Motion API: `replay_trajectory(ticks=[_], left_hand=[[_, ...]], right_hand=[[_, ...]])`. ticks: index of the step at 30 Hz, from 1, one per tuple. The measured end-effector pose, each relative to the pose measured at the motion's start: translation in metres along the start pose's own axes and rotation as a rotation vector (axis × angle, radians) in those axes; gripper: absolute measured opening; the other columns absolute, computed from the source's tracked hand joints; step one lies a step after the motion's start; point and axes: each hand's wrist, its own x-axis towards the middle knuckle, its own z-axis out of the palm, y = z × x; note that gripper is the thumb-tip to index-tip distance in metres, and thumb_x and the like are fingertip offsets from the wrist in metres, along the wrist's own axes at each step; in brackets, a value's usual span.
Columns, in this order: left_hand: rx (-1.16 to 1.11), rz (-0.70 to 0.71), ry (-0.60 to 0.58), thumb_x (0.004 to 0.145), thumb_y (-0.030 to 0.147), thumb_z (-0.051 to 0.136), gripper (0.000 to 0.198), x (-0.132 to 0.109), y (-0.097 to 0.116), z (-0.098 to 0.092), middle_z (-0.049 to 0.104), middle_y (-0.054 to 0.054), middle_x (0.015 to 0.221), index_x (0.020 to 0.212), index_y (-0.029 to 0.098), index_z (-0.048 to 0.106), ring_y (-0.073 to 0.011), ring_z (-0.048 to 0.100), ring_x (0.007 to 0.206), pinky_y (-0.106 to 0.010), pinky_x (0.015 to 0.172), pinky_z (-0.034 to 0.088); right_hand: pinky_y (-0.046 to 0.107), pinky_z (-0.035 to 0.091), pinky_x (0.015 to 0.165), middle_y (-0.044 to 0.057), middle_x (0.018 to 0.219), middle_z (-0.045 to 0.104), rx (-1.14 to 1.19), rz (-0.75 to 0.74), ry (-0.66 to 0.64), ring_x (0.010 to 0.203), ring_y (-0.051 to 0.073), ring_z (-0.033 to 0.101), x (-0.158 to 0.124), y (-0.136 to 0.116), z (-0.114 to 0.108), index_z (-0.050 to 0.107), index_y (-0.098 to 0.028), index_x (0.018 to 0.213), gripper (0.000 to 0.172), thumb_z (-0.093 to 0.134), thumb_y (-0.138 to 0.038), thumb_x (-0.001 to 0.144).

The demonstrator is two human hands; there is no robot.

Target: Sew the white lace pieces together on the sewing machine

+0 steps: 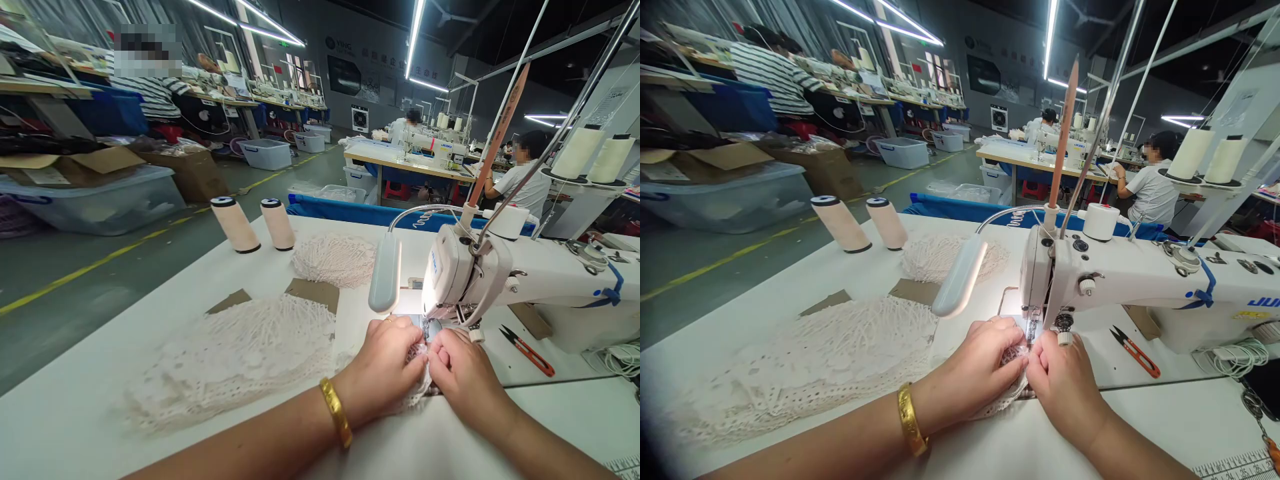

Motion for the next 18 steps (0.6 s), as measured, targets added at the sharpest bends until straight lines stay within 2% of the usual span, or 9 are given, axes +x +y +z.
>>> replay_trajectory(ticks=[3,6,8,11,15,18], left_hand=[[0.103,0.060,0.147,0.087,0.018,0.056,0.004,-0.002,-0.001,0.007,0.061,-0.005,0.092,0.084,0.019,0.059,-0.0250,0.056,0.088,-0.043,0.084,0.040],[0.218,0.204,0.335,0.083,0.010,0.058,0.012,-0.006,-0.004,0.012,0.063,-0.006,0.095,0.090,0.019,0.062,-0.0261,0.056,0.089,-0.041,0.080,0.037],[0.274,0.346,0.384,0.089,0.008,0.053,0.015,-0.009,-0.006,0.014,0.063,-0.005,0.088,0.083,0.019,0.061,-0.0238,0.055,0.082,-0.039,0.077,0.036],[0.262,0.497,0.366,0.096,0.007,0.048,0.025,-0.012,-0.007,0.014,0.062,-0.001,0.076,0.077,0.019,0.059,-0.0191,0.052,0.070,-0.037,0.074,0.036],[0.248,0.494,0.296,0.097,0.008,0.050,0.028,-0.014,-0.008,0.011,0.066,0.000,0.076,0.074,0.019,0.060,-0.0176,0.055,0.069,-0.037,0.074,0.039],[0.235,0.489,0.266,0.100,0.011,0.051,0.027,-0.015,-0.010,0.008,0.070,-0.001,0.082,0.078,0.019,0.064,-0.0188,0.060,0.075,-0.038,0.079,0.042]], right_hand=[[0.026,0.035,0.059,-0.002,0.062,0.055,-0.069,0.019,0.026,0.064,0.019,0.054,0.003,0.000,0.002,0.043,-0.025,0.073,0.019,0.053,-0.019,0.088],[0.026,0.033,0.057,-0.003,0.059,0.051,-0.100,0.023,0.051,0.059,0.019,0.052,0.003,0.001,0.004,0.047,-0.025,0.077,0.015,0.052,-0.019,0.089],[0.026,0.033,0.056,-0.003,0.061,0.052,-0.105,0.015,0.069,0.057,0.019,0.051,0.002,0.002,0.005,0.050,-0.025,0.080,0.012,0.052,-0.021,0.091],[0.027,0.036,0.058,-0.001,0.069,0.060,-0.085,-0.020,0.063,0.063,0.019,0.055,0.000,0.005,0.004,0.055,-0.024,0.085,0.011,0.053,-0.020,0.095],[0.029,0.039,0.064,0.003,0.085,0.065,-0.092,-0.152,-0.009,0.076,0.021,0.058,-0.004,0.009,-0.001,0.063,-0.024,0.088,0.020,0.049,-0.014,0.098],[0.030,0.039,0.066,0.003,0.085,0.064,-0.130,-0.249,-0.021,0.077,0.022,0.056,-0.008,0.012,-0.004,0.067,-0.023,0.094,0.024,0.047,-0.010,0.098]])
